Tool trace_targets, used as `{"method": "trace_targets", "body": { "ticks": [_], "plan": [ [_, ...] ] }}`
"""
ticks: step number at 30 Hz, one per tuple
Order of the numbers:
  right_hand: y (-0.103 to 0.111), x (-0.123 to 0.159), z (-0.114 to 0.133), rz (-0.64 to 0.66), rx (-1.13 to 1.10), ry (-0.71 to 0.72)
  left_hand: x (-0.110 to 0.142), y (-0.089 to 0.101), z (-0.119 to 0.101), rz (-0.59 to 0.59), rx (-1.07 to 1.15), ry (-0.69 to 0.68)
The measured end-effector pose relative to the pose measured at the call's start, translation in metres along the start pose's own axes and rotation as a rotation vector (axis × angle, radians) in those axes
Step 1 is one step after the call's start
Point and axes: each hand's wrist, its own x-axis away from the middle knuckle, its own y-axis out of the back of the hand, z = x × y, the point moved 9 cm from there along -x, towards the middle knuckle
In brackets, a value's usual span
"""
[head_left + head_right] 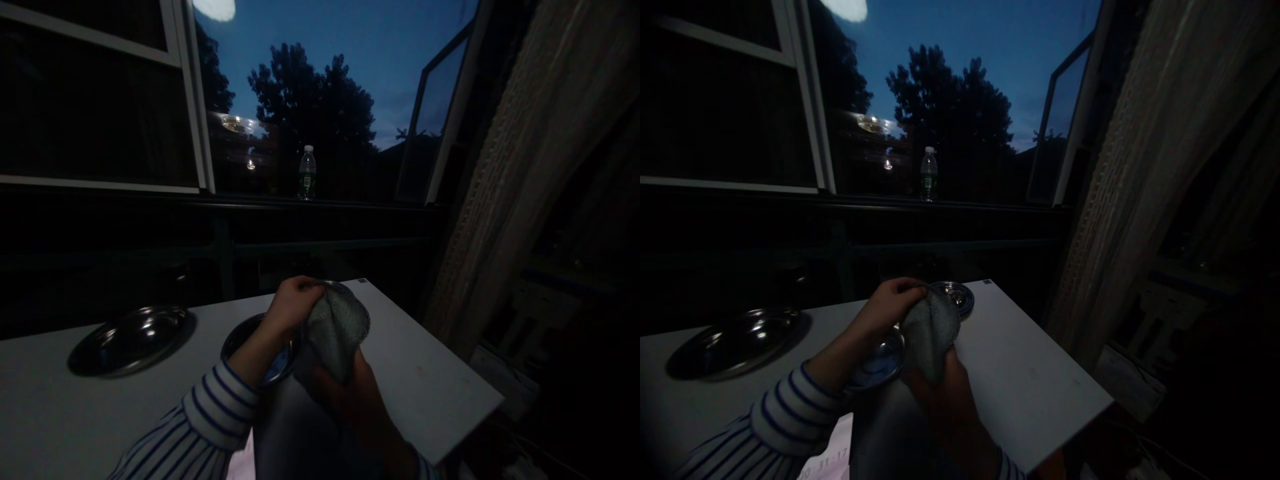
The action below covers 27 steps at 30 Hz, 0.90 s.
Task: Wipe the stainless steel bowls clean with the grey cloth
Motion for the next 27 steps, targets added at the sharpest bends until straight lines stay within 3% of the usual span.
{"method": "trace_targets", "body": {
  "ticks": [3,7,10,12,15,18,23,27],
  "plan": [
    [0.007,-0.013,-0.003,-0.072,-0.024,-0.055,0.007,0.008,0.015,-0.041,0.061,0.044],
    [0.015,-0.028,-0.004,-0.021,-0.098,-0.069,0.033,0.028,0.035,-0.142,-0.065,0.046],
    [0.013,-0.030,-0.004,0.061,-0.103,-0.043,0.054,-0.001,0.044,0.139,-0.173,0.002],
    [0.009,-0.028,0.002,0.106,-0.091,-0.001,0.066,-0.017,0.044,0.231,-0.225,-0.068],
    [0.000,-0.026,0.010,0.139,-0.064,0.040,0.071,-0.023,0.039,0.149,-0.359,-0.186],
    [-0.006,-0.028,0.010,0.140,-0.043,0.013,0.067,-0.019,0.043,0.099,-0.412,-0.166],
    [-0.001,-0.035,-0.002,0.168,-0.015,-0.069,0.058,-0.006,0.065,0.215,-0.124,0.073],
    [0.018,-0.042,-0.010,0.219,-0.007,-0.166,0.049,0.028,0.067,0.090,0.088,0.159]
  ]
}}
